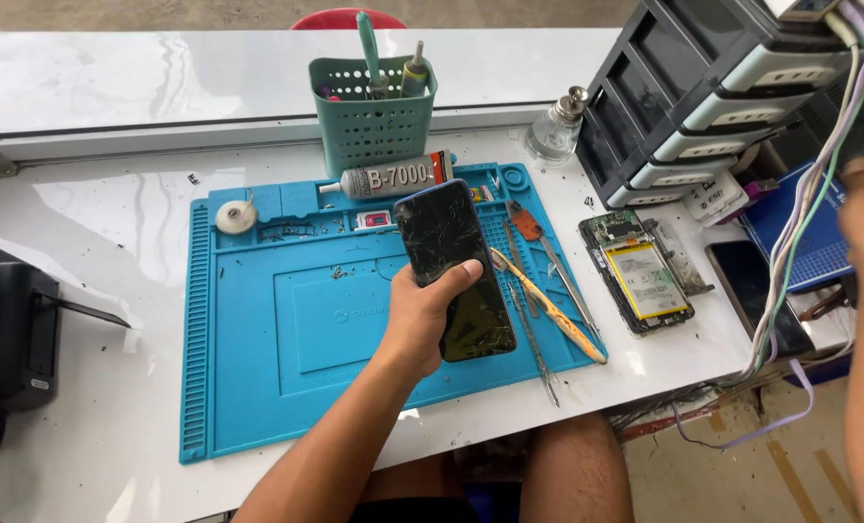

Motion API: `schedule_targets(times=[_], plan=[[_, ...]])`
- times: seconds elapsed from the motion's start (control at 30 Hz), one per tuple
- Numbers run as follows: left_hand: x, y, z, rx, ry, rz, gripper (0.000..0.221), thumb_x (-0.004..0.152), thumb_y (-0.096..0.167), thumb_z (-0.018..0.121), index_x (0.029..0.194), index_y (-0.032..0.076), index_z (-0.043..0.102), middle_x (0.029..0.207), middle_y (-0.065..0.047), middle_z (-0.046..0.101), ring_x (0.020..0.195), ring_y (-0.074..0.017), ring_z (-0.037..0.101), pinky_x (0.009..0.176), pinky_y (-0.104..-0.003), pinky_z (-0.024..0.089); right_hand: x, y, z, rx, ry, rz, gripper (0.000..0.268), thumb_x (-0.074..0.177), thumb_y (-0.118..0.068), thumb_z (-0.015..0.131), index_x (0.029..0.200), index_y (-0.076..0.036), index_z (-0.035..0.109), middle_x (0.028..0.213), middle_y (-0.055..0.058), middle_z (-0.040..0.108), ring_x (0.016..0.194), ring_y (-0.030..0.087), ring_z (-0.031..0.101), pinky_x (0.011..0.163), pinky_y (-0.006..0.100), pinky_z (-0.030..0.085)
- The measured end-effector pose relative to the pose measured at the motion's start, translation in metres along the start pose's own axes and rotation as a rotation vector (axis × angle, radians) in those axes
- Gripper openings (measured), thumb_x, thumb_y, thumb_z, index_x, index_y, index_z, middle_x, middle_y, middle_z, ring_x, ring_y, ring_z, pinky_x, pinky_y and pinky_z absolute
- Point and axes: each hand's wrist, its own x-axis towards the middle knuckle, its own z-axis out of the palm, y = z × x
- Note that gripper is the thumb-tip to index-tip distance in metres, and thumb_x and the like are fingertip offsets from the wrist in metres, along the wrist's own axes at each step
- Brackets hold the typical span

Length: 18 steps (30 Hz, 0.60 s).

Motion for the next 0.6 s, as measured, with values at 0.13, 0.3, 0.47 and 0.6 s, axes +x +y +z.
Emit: schedule_targets(times=[0.13, 0.3, 0.47, 0.6], plan=[[0.007, -0.014, -0.006, -0.032, -0.109, 0.171, 0.053, 0.077, 0.025, 0.089, 0.112, -0.007, 0.066, 0.097, -0.030, 0.070, 0.093, -0.0426, 0.073, 0.075, -0.060, 0.061, -0.022, 0.030, -0.004, 0.358, -0.009, -0.049, 0.029, 0.125, -0.022, 0.037, 0.145, -0.004, 0.048, 0.127, 0.012, 0.045, 0.111, 0.023, 0.039, 0.093, 0.033, 0.031], [0.011, -0.020, -0.006, -0.011, -0.115, 0.193, 0.055, 0.076, 0.027, 0.089, 0.115, -0.006, 0.069, 0.100, -0.027, 0.071, 0.093, -0.0409, 0.072, 0.077, -0.059, 0.062, -0.121, -0.161, -0.047, 0.747, 0.088, -0.025, 0.014, 0.127, -0.022, 0.061, 0.131, -0.010, 0.066, 0.100, -0.003, 0.059, 0.064, 0.000, 0.048, 0.062, 0.007, 0.040], [0.014, -0.026, -0.007, 0.003, -0.152, 0.241, 0.050, 0.082, 0.036, 0.083, 0.114, 0.000, 0.072, 0.098, -0.024, 0.073, 0.093, -0.0379, 0.073, 0.079, -0.060, 0.062, -0.216, -0.332, -0.049, 1.197, -0.050, -0.025, 0.027, 0.110, -0.008, 0.063, 0.137, -0.004, 0.065, 0.098, 0.010, 0.069, 0.051, 0.004, 0.049, 0.048, 0.017, 0.044], [-0.020, 0.000, 0.019, -0.052, -0.101, 0.210, 0.081, 0.084, 0.061, 0.066, 0.134, -0.003, 0.056, 0.128, -0.031, 0.056, 0.124, -0.0463, 0.050, 0.103, -0.065, 0.041, -0.246, -0.384, -0.021, 1.428, -0.229, 0.036, 0.033, 0.103, -0.003, 0.061, 0.136, 0.003, 0.060, 0.092, 0.013, 0.068, 0.048, 0.005, 0.050, 0.047, 0.018, 0.045]])
